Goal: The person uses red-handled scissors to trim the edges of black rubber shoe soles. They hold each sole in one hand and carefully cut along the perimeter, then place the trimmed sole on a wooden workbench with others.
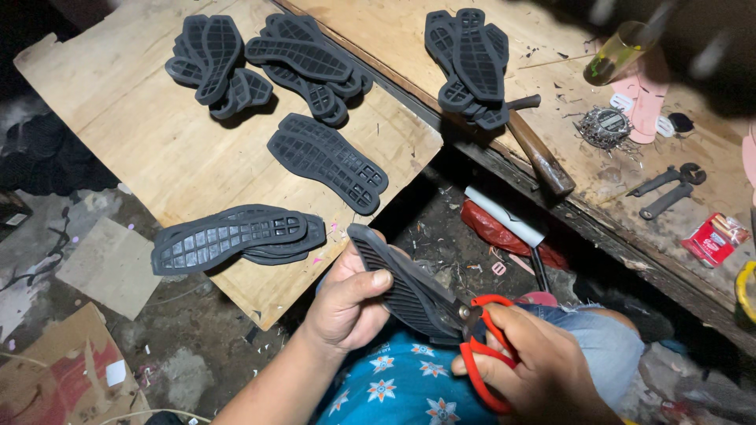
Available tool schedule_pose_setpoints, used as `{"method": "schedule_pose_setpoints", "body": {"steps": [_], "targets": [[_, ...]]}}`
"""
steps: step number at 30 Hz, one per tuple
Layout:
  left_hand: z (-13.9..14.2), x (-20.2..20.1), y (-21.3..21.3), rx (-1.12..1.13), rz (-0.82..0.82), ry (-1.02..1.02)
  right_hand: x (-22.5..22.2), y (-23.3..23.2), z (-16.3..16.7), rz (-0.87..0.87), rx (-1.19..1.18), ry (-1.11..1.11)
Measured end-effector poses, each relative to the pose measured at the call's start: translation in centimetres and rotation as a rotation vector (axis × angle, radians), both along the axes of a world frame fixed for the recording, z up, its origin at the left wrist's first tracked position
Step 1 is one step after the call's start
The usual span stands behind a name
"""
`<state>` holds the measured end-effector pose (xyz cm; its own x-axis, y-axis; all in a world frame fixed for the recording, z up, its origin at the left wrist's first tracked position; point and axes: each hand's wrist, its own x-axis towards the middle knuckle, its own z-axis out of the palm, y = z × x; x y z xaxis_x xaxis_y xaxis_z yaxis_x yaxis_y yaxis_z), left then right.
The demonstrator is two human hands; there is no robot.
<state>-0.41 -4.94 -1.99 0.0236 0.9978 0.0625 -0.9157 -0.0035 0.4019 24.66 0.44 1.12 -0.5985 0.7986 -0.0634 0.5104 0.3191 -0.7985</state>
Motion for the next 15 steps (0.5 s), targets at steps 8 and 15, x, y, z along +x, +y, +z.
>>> {"method": "schedule_pose_setpoints", "body": {"steps": [8, 15], "targets": [[-0.1, 0.9, -0.2, -0.044, -0.009, 0.059, -0.3, -0.1, 0.4, -0.047, -0.011, -0.012], [0.2, 1.3, -0.3, -0.05, -0.028, 0.046, -0.1, -0.4, 0.0, -0.023, 0.029, 0.07]]}}
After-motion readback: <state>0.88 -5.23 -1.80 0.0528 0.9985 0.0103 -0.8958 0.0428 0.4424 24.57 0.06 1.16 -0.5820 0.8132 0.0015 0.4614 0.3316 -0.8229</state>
